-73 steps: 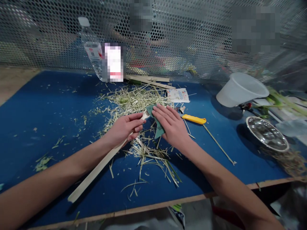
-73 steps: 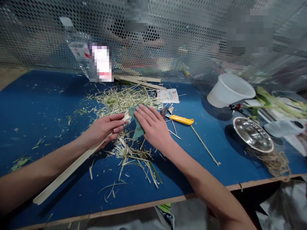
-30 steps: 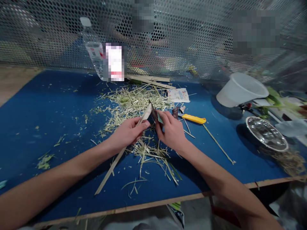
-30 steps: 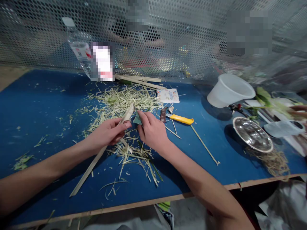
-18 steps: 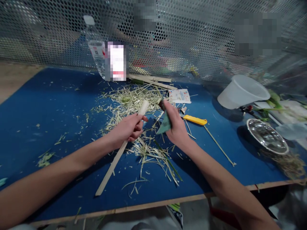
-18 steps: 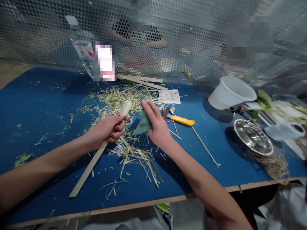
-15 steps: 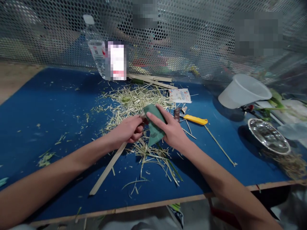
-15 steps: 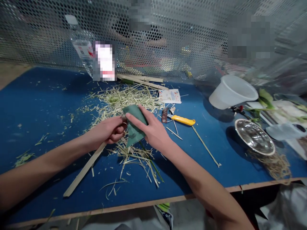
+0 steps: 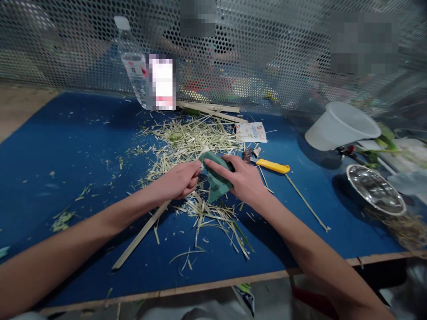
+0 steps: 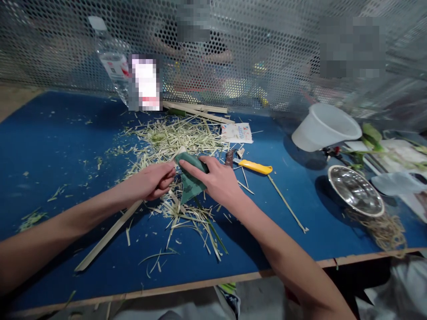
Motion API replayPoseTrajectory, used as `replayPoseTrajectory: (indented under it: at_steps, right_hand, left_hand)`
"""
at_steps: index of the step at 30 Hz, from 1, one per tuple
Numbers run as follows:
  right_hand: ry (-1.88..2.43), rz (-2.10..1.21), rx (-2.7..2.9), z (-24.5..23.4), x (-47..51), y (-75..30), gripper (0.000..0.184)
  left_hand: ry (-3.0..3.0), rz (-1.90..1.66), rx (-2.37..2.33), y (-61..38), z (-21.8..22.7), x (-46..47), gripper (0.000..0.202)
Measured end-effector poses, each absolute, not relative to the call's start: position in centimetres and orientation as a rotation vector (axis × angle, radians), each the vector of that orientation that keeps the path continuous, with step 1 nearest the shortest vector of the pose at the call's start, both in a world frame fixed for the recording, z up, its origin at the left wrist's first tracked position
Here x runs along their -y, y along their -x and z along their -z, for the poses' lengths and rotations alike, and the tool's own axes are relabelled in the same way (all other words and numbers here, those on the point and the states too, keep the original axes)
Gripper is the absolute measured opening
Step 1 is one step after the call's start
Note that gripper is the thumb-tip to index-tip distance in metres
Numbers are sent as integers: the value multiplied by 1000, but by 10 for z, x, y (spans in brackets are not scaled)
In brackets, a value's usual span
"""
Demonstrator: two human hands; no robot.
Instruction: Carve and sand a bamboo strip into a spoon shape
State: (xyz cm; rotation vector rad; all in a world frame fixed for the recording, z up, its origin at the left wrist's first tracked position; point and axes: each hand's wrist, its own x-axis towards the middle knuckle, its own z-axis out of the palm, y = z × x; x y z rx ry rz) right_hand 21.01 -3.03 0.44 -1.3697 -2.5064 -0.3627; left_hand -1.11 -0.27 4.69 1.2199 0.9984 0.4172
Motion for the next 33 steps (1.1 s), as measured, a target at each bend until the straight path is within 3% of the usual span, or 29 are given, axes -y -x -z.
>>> replayPoseTrajectory:
  at_steps: [8,21,27,33]
  right_hand:
    - [1548,599,2412,1,36,-199,89]
    - [1477,572,2451,-10,41,-201,94]
    - [1378,274,2488,-2,43,-196,89]
    - [1253,-309,2312,-13,49,-195,117]
  left_hand:
    - [-1382,-434,-1076,12,-52,6,47]
    - [-1349,-412,-1012,17,-37,-6,46]
    - [-1291,-522,-1086,16,-34,-10,30]
    - [-1252,-566,-990,15,-36,-7,22]
